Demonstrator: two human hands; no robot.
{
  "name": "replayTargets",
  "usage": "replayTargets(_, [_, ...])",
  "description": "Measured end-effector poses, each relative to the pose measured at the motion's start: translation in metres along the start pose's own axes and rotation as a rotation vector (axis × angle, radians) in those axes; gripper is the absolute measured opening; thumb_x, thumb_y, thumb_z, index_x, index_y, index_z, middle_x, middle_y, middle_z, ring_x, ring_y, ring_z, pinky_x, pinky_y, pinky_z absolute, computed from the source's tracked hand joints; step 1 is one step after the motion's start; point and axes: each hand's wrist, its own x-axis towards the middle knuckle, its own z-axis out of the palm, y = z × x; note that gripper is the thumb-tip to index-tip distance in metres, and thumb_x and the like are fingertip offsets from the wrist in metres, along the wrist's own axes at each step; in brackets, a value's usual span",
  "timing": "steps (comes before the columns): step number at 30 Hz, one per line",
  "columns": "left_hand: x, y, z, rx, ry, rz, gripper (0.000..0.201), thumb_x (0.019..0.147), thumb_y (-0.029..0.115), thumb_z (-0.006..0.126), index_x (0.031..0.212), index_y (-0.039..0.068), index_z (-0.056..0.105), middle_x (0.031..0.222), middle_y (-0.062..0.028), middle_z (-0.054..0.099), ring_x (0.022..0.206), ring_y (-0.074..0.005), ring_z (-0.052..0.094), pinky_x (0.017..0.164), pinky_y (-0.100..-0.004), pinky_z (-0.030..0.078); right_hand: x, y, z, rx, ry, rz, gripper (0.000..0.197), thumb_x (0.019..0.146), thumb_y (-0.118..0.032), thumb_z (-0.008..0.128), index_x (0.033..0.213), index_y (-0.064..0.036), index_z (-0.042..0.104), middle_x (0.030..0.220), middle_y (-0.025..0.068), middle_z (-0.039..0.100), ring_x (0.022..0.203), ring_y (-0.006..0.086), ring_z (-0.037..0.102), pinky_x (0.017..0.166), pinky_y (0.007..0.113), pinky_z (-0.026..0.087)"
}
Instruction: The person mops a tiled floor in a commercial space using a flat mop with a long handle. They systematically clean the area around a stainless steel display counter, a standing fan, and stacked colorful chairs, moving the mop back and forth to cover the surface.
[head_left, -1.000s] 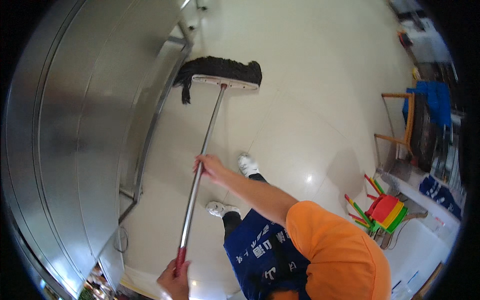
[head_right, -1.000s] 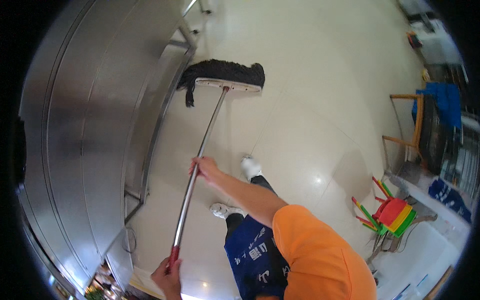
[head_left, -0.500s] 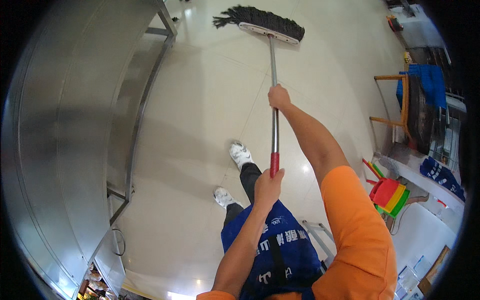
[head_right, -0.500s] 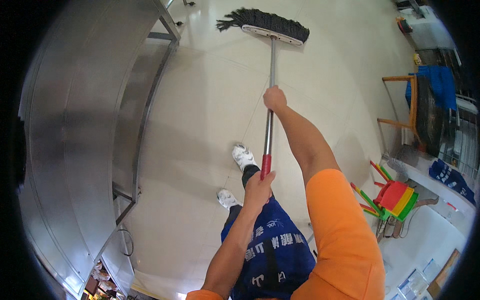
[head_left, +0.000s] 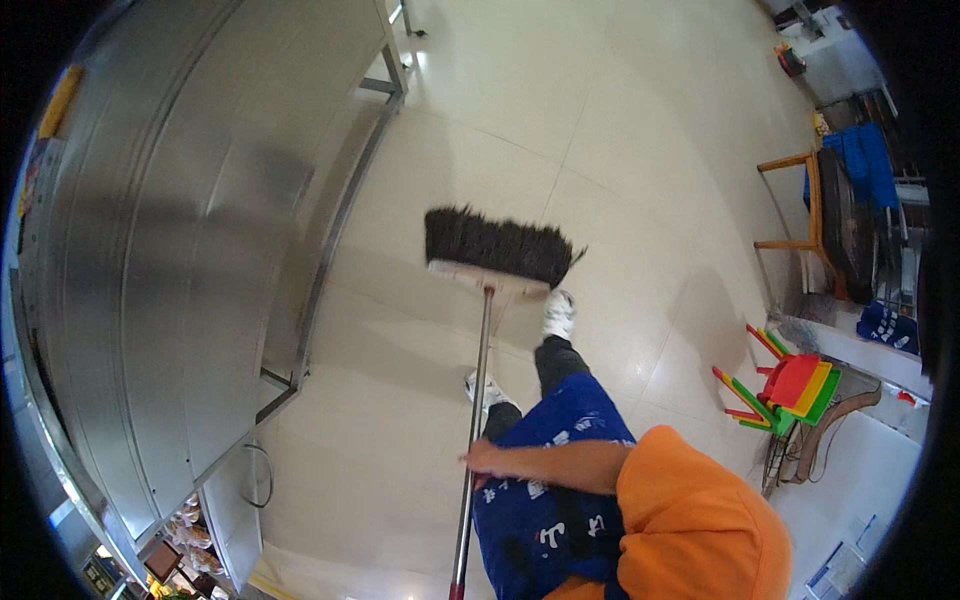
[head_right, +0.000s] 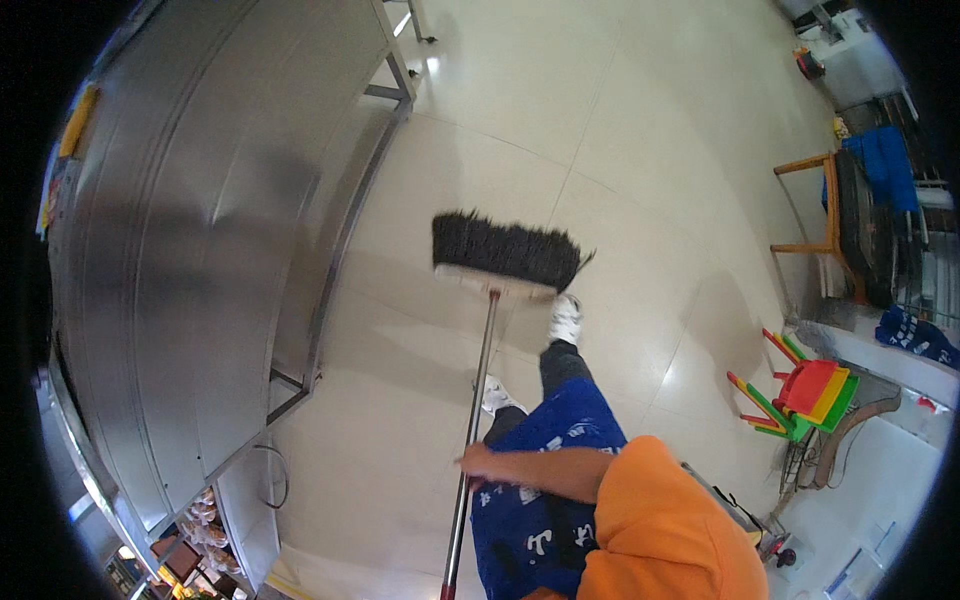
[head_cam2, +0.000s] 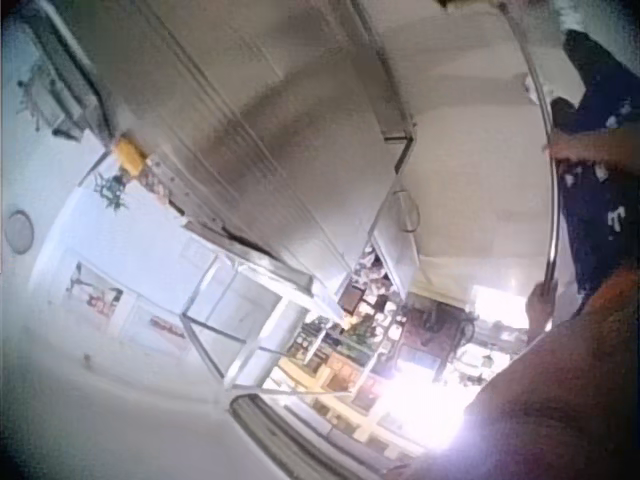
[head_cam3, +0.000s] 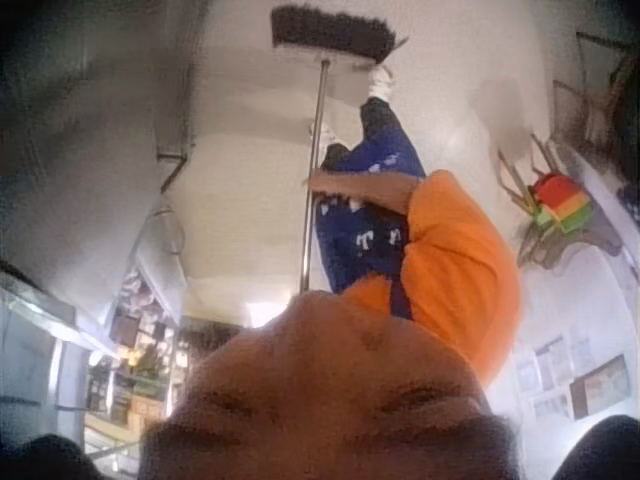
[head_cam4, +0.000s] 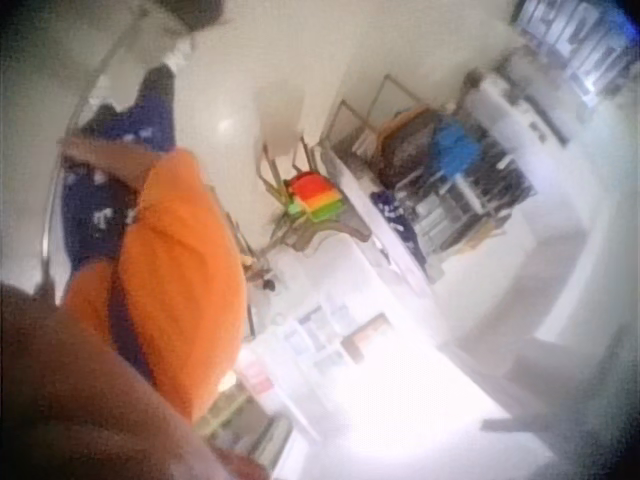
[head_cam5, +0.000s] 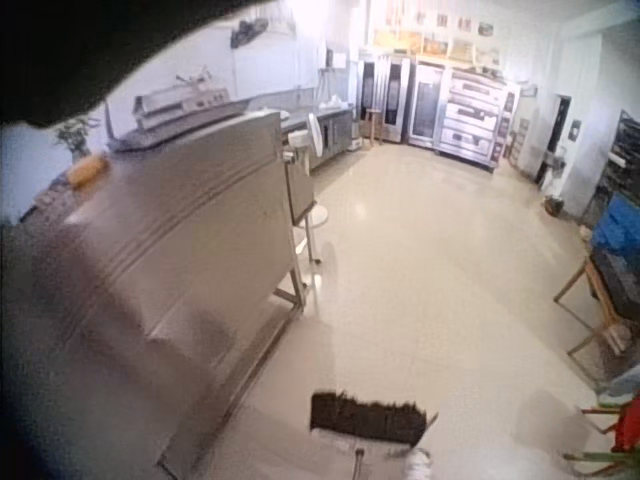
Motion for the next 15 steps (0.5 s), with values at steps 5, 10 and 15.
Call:
replayTargets(5, [-0.036,0.067,-0.016,-0.043,0.179,-0.048,0.032,0.092,0.030,0.062,0.114,0.007,0.064,0.082,-0.0091,0.066,0.065,-0.0174,0.059,0.058,-0.0316,0.048,-0.021,0.010,0.098,0.946,-0.032,0.258,0.020,0.096,-0.021,0.059,0.095,-0.0021,0.055,0.080,0.0134,0.065,0.071,0.0301,0.069,0.057,0.044,0.056])
replayTargets(10, [0.031,0.140,0.018,-0.142,0.221,-0.115,0.033,0.091,0.027,0.063,0.117,0.006,0.061,0.085,-0.0086,0.065,0.067,-0.0180,0.059,0.060,-0.0319,0.049,-0.036,0.002,0.049,0.917,0.141,0.241,0.029,0.093,-0.008,0.058,0.110,0.0049,0.038,0.080,0.0151,0.058,0.062,0.0272,0.067,0.050,0.040,0.058])
replayTargets(15, [0.078,0.253,0.066,-0.221,0.192,-0.081,0.036,0.091,0.024,0.065,0.120,0.005,0.058,0.088,-0.0082,0.064,0.069,-0.0186,0.059,0.062,-0.0322,0.050,-0.048,-0.014,-0.094,1.017,0.207,0.057,0.034,0.091,-0.006,0.060,0.113,-0.0015,0.034,0.077,0.0125,0.058,0.057,0.0238,0.064,0.048,0.038,0.056])
